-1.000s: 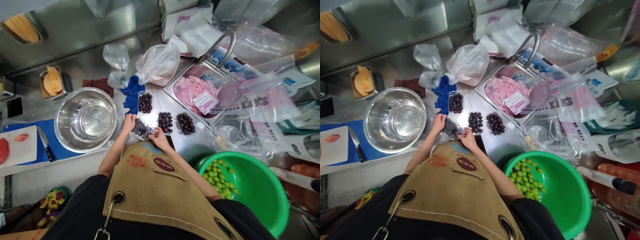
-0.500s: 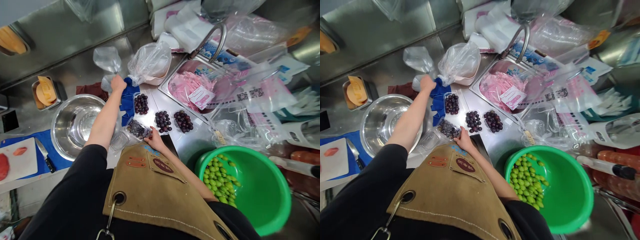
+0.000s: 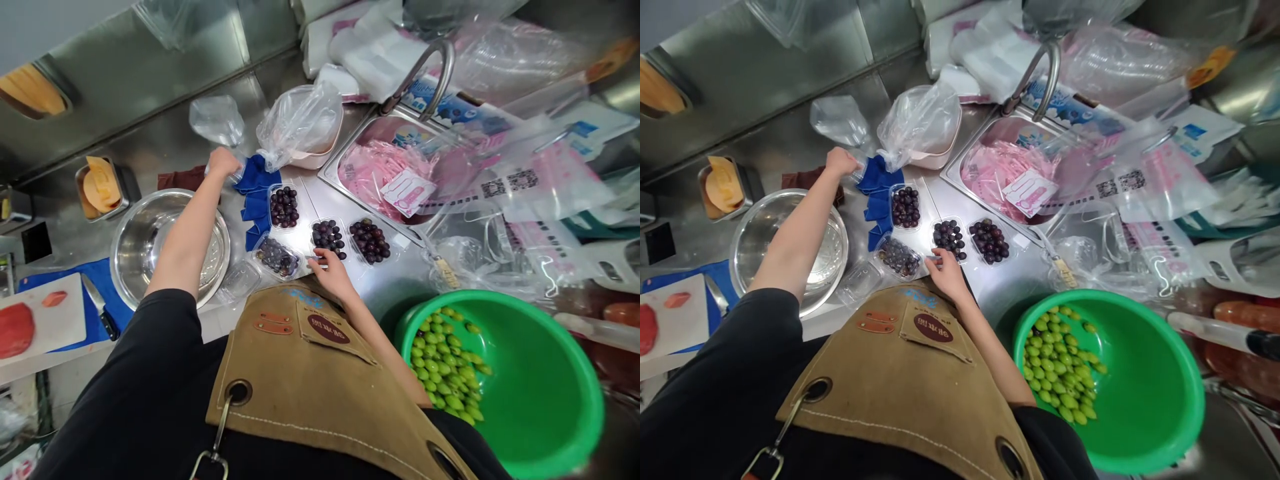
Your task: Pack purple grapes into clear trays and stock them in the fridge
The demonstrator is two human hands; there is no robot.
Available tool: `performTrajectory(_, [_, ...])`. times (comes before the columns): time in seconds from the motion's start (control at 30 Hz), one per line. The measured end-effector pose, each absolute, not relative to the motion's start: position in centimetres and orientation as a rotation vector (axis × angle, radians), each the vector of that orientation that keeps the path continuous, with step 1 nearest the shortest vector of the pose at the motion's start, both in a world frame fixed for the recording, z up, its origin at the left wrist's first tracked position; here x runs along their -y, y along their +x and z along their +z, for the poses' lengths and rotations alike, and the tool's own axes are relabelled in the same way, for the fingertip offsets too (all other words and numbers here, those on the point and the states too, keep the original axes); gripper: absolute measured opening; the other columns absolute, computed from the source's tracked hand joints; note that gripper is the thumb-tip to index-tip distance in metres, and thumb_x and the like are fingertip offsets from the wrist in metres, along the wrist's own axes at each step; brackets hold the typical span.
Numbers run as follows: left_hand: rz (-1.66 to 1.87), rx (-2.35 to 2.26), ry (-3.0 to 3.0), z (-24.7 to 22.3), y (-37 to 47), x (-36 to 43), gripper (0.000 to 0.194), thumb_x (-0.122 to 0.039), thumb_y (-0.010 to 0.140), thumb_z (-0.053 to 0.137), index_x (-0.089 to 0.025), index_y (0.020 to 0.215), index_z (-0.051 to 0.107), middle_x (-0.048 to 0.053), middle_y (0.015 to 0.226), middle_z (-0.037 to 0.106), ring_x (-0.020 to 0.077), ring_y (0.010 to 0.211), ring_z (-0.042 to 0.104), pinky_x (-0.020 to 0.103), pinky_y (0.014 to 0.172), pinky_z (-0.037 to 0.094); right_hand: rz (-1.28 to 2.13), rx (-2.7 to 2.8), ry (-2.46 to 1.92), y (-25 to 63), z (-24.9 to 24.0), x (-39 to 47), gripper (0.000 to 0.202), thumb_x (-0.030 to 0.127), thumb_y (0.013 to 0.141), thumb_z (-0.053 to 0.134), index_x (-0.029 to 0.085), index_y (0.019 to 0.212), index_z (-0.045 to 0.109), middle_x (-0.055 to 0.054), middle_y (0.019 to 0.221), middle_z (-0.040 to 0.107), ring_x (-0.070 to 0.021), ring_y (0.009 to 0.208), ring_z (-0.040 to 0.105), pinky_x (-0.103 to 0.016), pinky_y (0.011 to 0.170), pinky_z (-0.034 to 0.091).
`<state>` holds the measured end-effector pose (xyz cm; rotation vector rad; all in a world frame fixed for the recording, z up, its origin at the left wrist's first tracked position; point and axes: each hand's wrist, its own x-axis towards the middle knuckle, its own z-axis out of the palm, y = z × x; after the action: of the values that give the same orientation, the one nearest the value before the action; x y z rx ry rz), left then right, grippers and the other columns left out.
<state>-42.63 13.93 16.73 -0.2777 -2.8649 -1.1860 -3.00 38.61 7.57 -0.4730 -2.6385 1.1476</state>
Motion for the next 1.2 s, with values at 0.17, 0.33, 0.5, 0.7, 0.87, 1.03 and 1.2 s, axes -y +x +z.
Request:
performTrajectory(0.17, [-1.420, 2.719, -0.165, 17.6, -41.5, -11.9, 0.018, -0.025, 0.083, 0.087, -0.015, 0.098, 0.083, 0.010, 0.093, 0.082, 0.0277, 0.103, 0.080, 0.035, 0.102, 0.060, 1.284, 2.586, -0.450, -4.5, 8.7, -39.2, 0.038, 0.047, 0.096, 0.069, 0.021, 0.124, 0.072, -0.014, 0.128, 0.076, -0.0242, 0.098, 0.077, -0.041, 0.087, 0.065])
performTrajectory(0.33, [-1.644, 2.571, -0.210, 18.0, -40.0, -10.9, 0.023, -0.026, 0.079, 0.090, -0.014, 0.097, 0.083, 0.007, 0.082, 0.078, 0.0238, 0.085, 0.077, 0.034, 0.089, 0.064, 1.427, 2.534, -0.409, -6.6, 9.8, -39.7, 0.042, 0.055, 0.091, 0.074, 0.022, 0.117, 0.072, -0.010, 0.115, 0.077, -0.0227, 0.093, 0.076, -0.036, 0.080, 0.063])
performTrajectory(0.5, [-1.709, 2.641, -0.286, 18.1, -38.9, -11.4, 0.013, -0.017, 0.074, 0.087, -0.014, 0.086, 0.083, 0.005, 0.072, 0.074, 0.0227, 0.078, 0.077, 0.031, 0.081, 0.065, 1.597, 2.497, -0.377, -8.0, 10.8, -39.4, 0.042, 0.056, 0.085, 0.081, 0.023, 0.110, 0.072, -0.007, 0.101, 0.078, -0.0231, 0.089, 0.077, -0.034, 0.075, 0.062])
performTrajectory(0.7, [-0.992, 2.781, -0.413, 18.5, -37.4, -12.3, 0.023, -0.013, 0.072, 0.085, -0.013, 0.095, 0.083, 0.016, 0.098, 0.083, 0.0411, 0.114, 0.080, 0.044, 0.107, 0.061, 1.731, 2.452, -0.444, -7.3, 10.3, -38.8, 0.043, 0.056, 0.079, 0.083, 0.023, 0.104, 0.072, -0.006, 0.094, 0.079, -0.0241, 0.089, 0.078, -0.035, 0.075, 0.061])
performTrajectory(0.87, [-0.670, 2.794, -0.426, 18.7, -35.6, -13.2, 0.053, -0.010, 0.080, 0.078, -0.003, 0.133, 0.073, 0.029, 0.132, 0.076, 0.0467, 0.130, 0.073, 0.048, 0.114, 0.057, 1.758, 2.427, -0.478, -6.6, 9.8, -38.8, 0.044, 0.056, 0.079, 0.085, 0.023, 0.105, 0.074, -0.007, 0.096, 0.081, -0.0245, 0.090, 0.079, -0.036, 0.076, 0.062])
performTrajectory(1.03, [-0.497, 2.850, -0.460, 19.3, -35.6, -13.0, 0.048, -0.007, 0.090, 0.065, -0.001, 0.138, 0.069, 0.031, 0.134, 0.075, 0.0441, 0.129, 0.073, 0.047, 0.109, 0.056, 1.769, 2.416, -0.490, -6.7, 9.8, -38.8, 0.043, 0.056, 0.081, 0.086, 0.022, 0.104, 0.073, -0.007, 0.096, 0.081, -0.0239, 0.088, 0.078, -0.036, 0.076, 0.063])
performTrajectory(1.2, [-0.519, 2.654, -0.626, 19.7, -31.7, -13.3, 0.040, -0.008, 0.099, 0.053, -0.011, 0.134, 0.071, 0.024, 0.131, 0.076, 0.0371, 0.122, 0.074, 0.046, 0.104, 0.056, 1.790, 2.338, -0.433, -7.1, 10.8, -37.9, 0.049, 0.062, 0.083, 0.088, 0.023, 0.107, 0.071, -0.006, 0.095, 0.080, -0.0215, 0.086, 0.078, -0.033, 0.073, 0.064])
